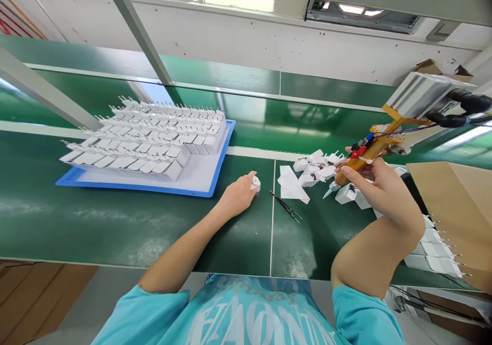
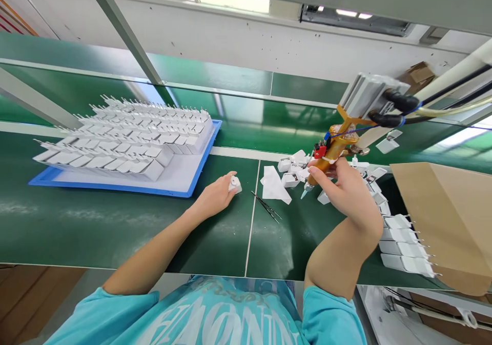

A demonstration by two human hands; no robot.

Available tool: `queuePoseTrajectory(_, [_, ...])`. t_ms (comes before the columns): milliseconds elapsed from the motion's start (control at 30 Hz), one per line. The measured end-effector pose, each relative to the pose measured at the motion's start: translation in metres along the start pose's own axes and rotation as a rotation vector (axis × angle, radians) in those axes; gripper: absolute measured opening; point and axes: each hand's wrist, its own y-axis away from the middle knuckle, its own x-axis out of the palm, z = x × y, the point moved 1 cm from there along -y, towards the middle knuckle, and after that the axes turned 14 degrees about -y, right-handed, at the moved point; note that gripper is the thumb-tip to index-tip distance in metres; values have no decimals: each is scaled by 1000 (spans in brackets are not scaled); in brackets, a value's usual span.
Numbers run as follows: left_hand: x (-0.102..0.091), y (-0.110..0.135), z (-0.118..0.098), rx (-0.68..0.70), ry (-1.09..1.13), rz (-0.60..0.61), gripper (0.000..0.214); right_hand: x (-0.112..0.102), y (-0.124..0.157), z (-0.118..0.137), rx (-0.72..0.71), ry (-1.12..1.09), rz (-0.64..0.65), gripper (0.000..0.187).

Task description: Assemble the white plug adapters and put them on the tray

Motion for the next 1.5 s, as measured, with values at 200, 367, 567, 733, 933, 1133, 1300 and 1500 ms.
queuePoseTrajectory(200, [11, -12, 39, -311, -154, -223, 51, -20, 3, -13, 60, 115, -23, 44])
queuePoseTrajectory(367, [11, -12, 44, -380, -169, -324, 60, -28, 3, -18, 53, 194, -49, 43])
queuePoseTrajectory(567, [-5, -13, 20, -189, -17, -618, 65, -27, 4, -16, 8, 150, 4, 34])
queuePoseTrajectory(733, [-3, -41, -22, 127, 218, -365, 51, -25, 6, -13, -66, 181, 45, 36])
queuePoseTrajectory(933, [10, -90, -100, 218, 350, -110, 56, -24, 7, -14, -62, 223, 41, 37])
queuePoseTrajectory(1133, [5, -97, -118, 166, 429, -49, 52, -25, 7, -14, -92, 214, 47, 41])
queuePoseTrajectory(1300, [-19, -54, -57, 52, 582, -68, 53, -23, 5, -10, -117, 209, 52, 44])
queuePoseTrajectory(1500, [-20, -7, 10, -242, 520, -147, 44, -9, -1, -2, -138, 193, 46, 47])
